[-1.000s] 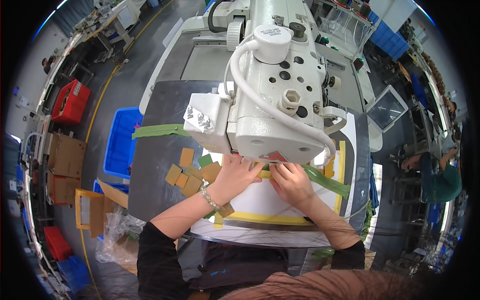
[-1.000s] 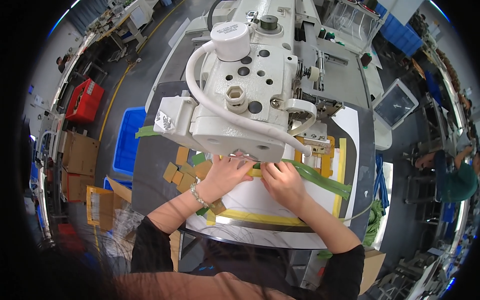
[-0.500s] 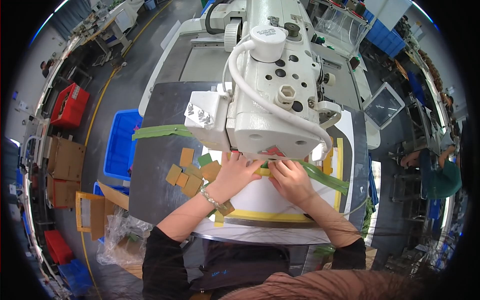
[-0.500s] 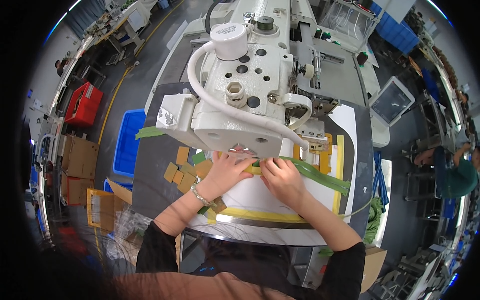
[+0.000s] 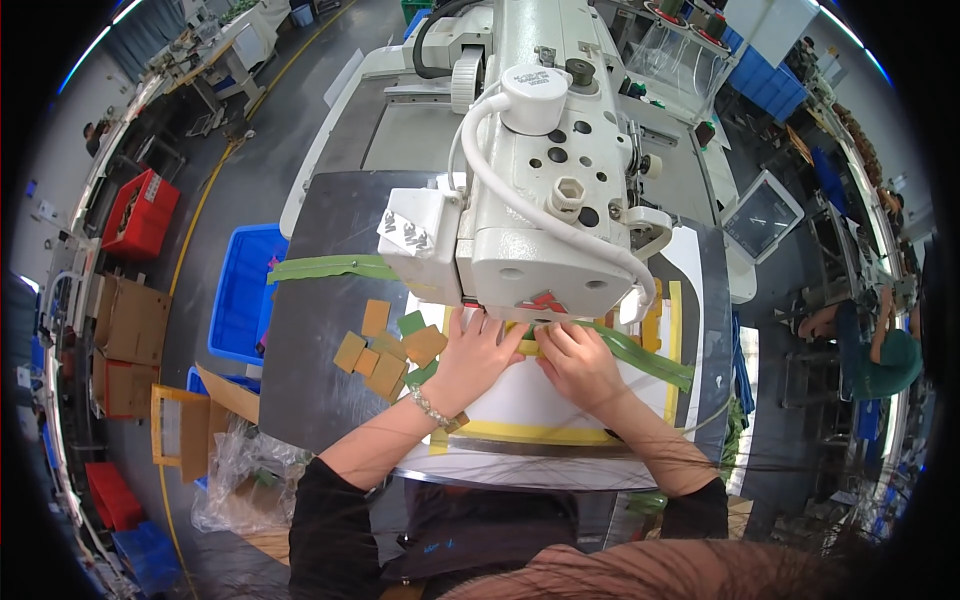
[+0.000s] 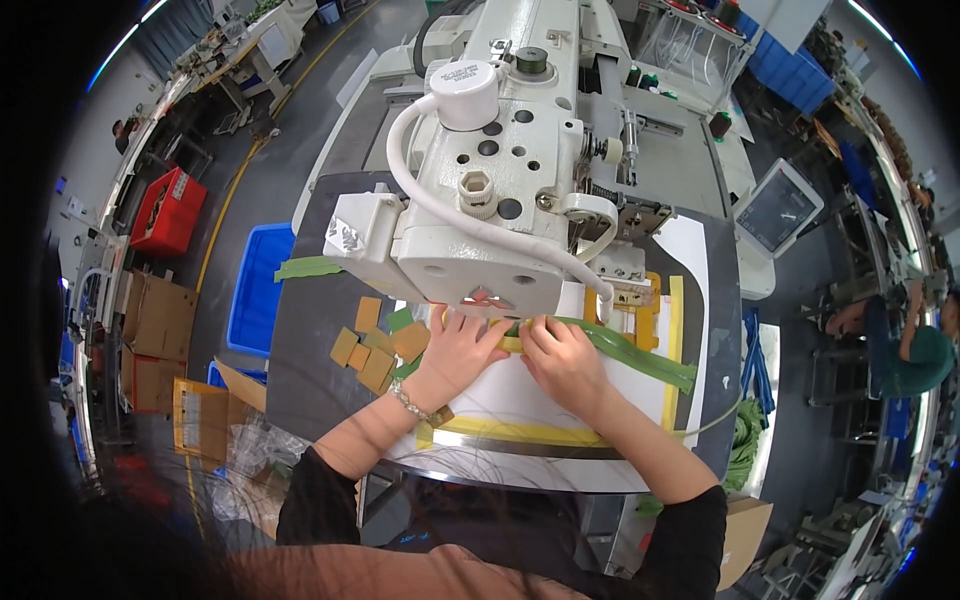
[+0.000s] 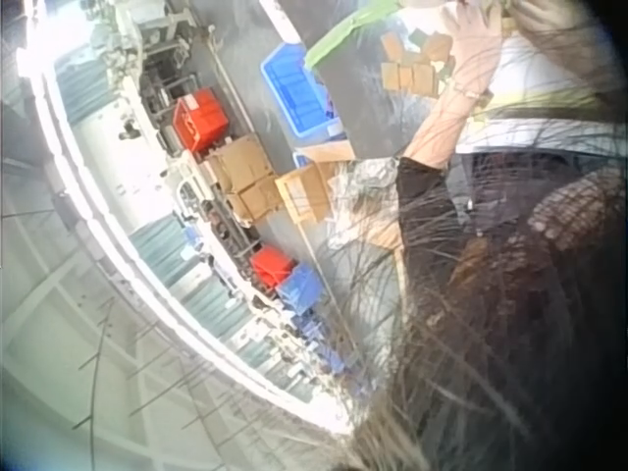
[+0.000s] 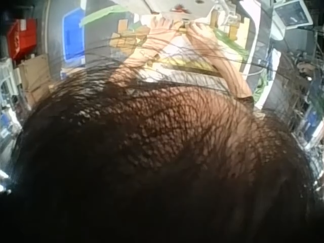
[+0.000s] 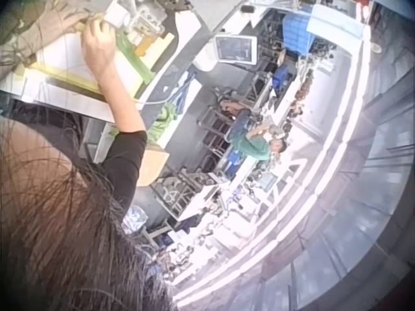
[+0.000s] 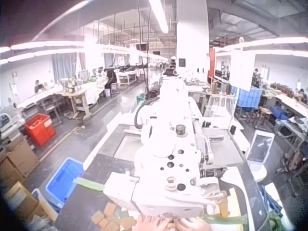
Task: The recorder is using an industrial sewing machine to attach small leather or fabric patches to a larger material.
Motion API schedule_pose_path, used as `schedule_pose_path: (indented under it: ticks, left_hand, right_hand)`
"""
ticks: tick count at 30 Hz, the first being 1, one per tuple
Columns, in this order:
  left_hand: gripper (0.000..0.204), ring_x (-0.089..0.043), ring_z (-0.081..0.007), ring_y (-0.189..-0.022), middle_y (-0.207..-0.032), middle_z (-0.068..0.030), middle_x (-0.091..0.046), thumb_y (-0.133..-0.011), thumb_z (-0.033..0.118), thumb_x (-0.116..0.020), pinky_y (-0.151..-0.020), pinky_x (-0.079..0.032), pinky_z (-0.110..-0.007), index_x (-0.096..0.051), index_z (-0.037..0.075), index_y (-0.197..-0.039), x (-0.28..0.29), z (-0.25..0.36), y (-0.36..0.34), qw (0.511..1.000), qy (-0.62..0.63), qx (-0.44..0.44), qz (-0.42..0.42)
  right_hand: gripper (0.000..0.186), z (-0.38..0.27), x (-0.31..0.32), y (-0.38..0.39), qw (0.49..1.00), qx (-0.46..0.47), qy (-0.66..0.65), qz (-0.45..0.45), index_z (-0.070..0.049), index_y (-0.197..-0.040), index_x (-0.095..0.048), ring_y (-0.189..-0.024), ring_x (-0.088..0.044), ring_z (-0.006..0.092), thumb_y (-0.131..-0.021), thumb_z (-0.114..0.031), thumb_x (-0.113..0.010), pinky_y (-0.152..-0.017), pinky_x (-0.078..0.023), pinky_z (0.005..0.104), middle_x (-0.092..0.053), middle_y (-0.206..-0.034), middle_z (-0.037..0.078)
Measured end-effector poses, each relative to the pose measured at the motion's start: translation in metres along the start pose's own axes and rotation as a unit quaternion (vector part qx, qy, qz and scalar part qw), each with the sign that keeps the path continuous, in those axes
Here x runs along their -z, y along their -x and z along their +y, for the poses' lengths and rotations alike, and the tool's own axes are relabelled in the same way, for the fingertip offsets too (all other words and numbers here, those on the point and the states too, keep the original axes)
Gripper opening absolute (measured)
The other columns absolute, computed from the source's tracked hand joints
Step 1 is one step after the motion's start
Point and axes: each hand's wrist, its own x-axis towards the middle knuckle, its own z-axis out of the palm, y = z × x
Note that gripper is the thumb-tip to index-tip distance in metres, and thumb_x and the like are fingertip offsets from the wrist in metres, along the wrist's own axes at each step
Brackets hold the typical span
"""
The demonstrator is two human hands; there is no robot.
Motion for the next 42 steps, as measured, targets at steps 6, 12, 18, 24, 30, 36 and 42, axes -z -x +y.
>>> schedule_pose_path:
  ticks: [6,12,18,24,30,36,42]
  left_hand:
    - [0.049,-0.048,-0.0244,-0.109,-0.106,-0.0041,-0.054,-0.072,0.039,-0.071,-0.093,-0.031,-0.051,-0.059,0.023,-0.117,-0.002,-0.011,0.003,0.999,0.044,-0.017,-0.012]
    - [0.047,-0.049,-0.0238,-0.105,-0.104,-0.0048,-0.055,-0.075,0.038,-0.069,-0.088,-0.033,-0.049,-0.058,0.025,-0.119,-0.001,-0.009,0.006,0.998,0.037,-0.01,-0.052]
    - [0.046,-0.05,-0.0244,-0.105,-0.104,-0.0056,-0.056,-0.076,0.039,-0.068,-0.089,-0.034,-0.05,-0.058,0.026,-0.119,0.001,-0.011,0.001,0.999,0.031,-0.026,-0.009]
    - [0.045,-0.049,-0.0247,-0.106,-0.106,-0.0064,-0.055,-0.076,0.038,-0.067,-0.088,-0.034,-0.051,-0.059,0.025,-0.118,0.002,-0.011,0.0,0.999,0.023,-0.027,-0.015]
    - [0.044,-0.046,-0.0255,-0.113,-0.114,-0.0058,-0.053,-0.075,0.038,-0.068,-0.09,-0.033,-0.052,-0.059,0.025,-0.117,-0.003,-0.012,0.003,0.999,0.031,-0.02,-0.031]
    - [0.044,-0.044,-0.0255,-0.117,-0.12,-0.0055,-0.052,-0.074,0.037,-0.07,-0.092,-0.03,-0.053,-0.06,0.025,-0.115,-0.01,-0.014,0.002,0.999,0.038,-0.017,-0.006]
    - [0.043,-0.045,-0.0248,-0.117,-0.118,-0.0049,-0.054,-0.074,0.037,-0.069,-0.092,-0.03,-0.054,-0.06,0.024,-0.114,-0.005,-0.013,0.0,0.999,0.037,-0.021,0.0]
  right_hand:
    - [0.044,0.001,-0.003,0.003,1.0,-0.007,-0.005,-0.004,0.001,-0.11,-0.058,-0.095,-0.056,0.0216,-0.071,-0.015,-0.07,-0.076,-0.045,0.0317,-0.056,-0.104,0.01]
    - [0.041,-0.001,0.002,-0.001,1.0,-0.011,-0.004,0.008,0.001,-0.107,-0.06,-0.088,-0.055,0.0215,-0.07,-0.014,-0.07,-0.073,-0.045,0.0318,-0.057,-0.098,0.008]
    - [0.039,-0.002,0.004,-0.003,1.0,-0.006,-0.009,0.016,0.001,-0.104,-0.06,-0.087,-0.055,0.0218,-0.069,-0.013,-0.07,-0.072,-0.044,0.032,-0.056,-0.095,0.006]
    - [0.043,-0.002,0.003,-0.002,1.0,-0.019,-0.009,0.002,-0.001,-0.105,-0.06,-0.09,-0.056,0.023,-0.065,-0.012,-0.073,-0.079,-0.046,0.0341,-0.057,-0.094,0.006]
    - [0.039,0.0,0.004,-0.002,1.0,-0.005,-0.003,0.005,0.001,-0.106,-0.06,-0.088,-0.055,0.0215,-0.071,-0.013,-0.069,-0.077,-0.045,0.0318,-0.056,-0.095,0.007]
    - [0.04,0.0,0.006,-0.005,1.0,-0.003,-0.004,0.004,0.001,-0.106,-0.059,-0.09,-0.056,0.0214,-0.07,-0.013,-0.07,-0.078,-0.045,0.0322,-0.056,-0.096,0.007]
    - [0.04,0.001,0.004,-0.004,1.0,-0.007,-0.005,0.008,0.0,-0.105,-0.06,-0.091,-0.056,0.0207,-0.069,-0.013,-0.071,-0.078,-0.045,0.0321,-0.057,-0.097,0.007]
